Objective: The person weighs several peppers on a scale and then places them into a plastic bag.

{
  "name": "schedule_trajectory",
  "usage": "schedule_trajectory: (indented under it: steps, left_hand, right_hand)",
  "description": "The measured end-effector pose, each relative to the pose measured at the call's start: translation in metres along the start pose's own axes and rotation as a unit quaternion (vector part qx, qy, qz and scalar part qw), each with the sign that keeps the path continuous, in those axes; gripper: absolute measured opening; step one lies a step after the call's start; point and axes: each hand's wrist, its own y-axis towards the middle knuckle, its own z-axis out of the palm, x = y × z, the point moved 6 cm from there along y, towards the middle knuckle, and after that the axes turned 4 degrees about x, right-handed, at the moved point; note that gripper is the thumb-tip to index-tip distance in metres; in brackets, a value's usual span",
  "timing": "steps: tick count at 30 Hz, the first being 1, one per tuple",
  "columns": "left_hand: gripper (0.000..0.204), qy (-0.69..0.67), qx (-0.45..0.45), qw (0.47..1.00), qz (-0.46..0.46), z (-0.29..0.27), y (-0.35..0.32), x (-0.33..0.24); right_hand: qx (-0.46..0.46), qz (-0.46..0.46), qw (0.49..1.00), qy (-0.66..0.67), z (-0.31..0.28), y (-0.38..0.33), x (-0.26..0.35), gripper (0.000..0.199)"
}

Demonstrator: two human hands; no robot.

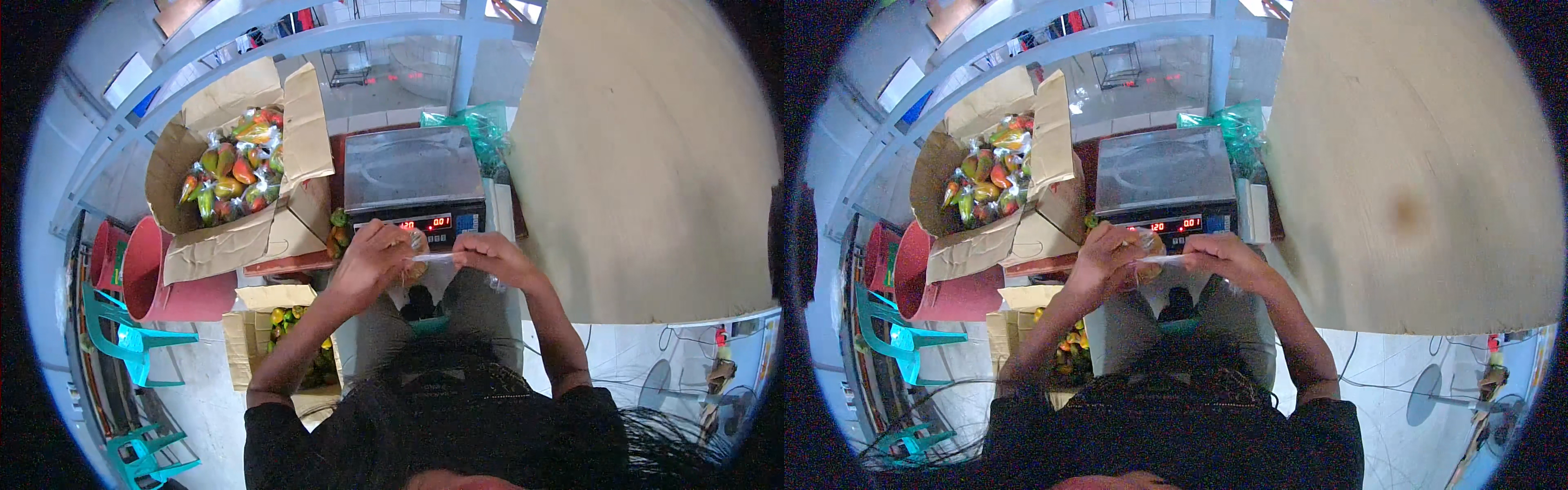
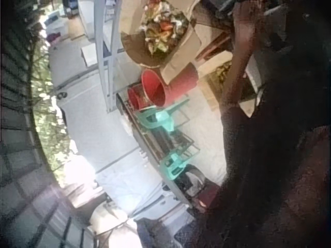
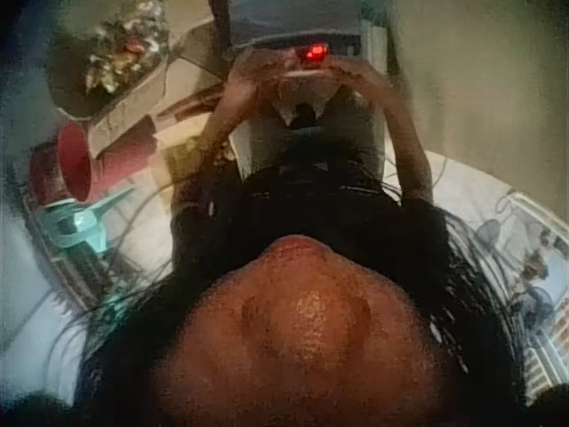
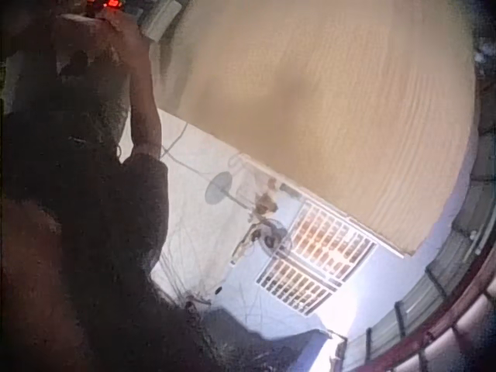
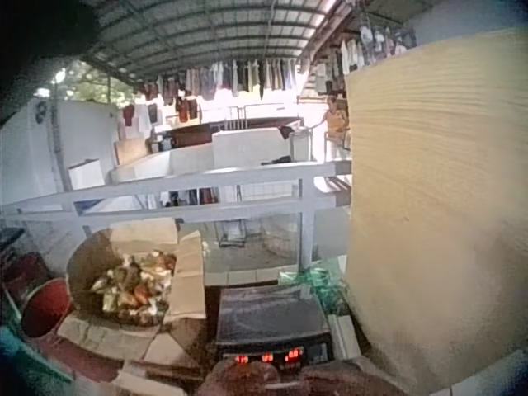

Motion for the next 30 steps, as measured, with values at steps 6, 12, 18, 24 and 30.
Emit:
schedule_trajectory:
  steps: [6, 12, 18, 24, 30]
  left_hand:
    - [0.019, -0.036, 0.156, 0.975, -0.152, 0.015, 0.003, 0.036]
    - [0.017, -0.073, 0.150, 0.985, -0.047, 0.014, 0.027, 0.033]
    - [0.016, -0.197, 0.082, 0.976, -0.041, 0.007, 0.048, 0.016]
    - [0.013, -0.247, 0.067, 0.966, -0.041, 0.012, 0.058, 0.006]
    - [0.010, -0.344, 0.050, 0.932, -0.102, 0.026, 0.056, 0.013]
  right_hand:
    - [-0.044, -0.019, 0.994, -0.103, -0.013, -0.003, 0.002, 0.016]
    - [-0.110, 0.000, 0.981, -0.162, -0.046, -0.007, 0.003, 0.015]
    - [-0.169, -0.038, 0.984, 0.044, -0.075, -0.004, -0.024, 0.018]
    - [-0.153, -0.082, 0.982, 0.081, -0.078, 0.014, -0.045, 0.022]
    - [-0.152, -0.057, 0.963, 0.216, -0.046, 0.041, -0.088, 0.020]
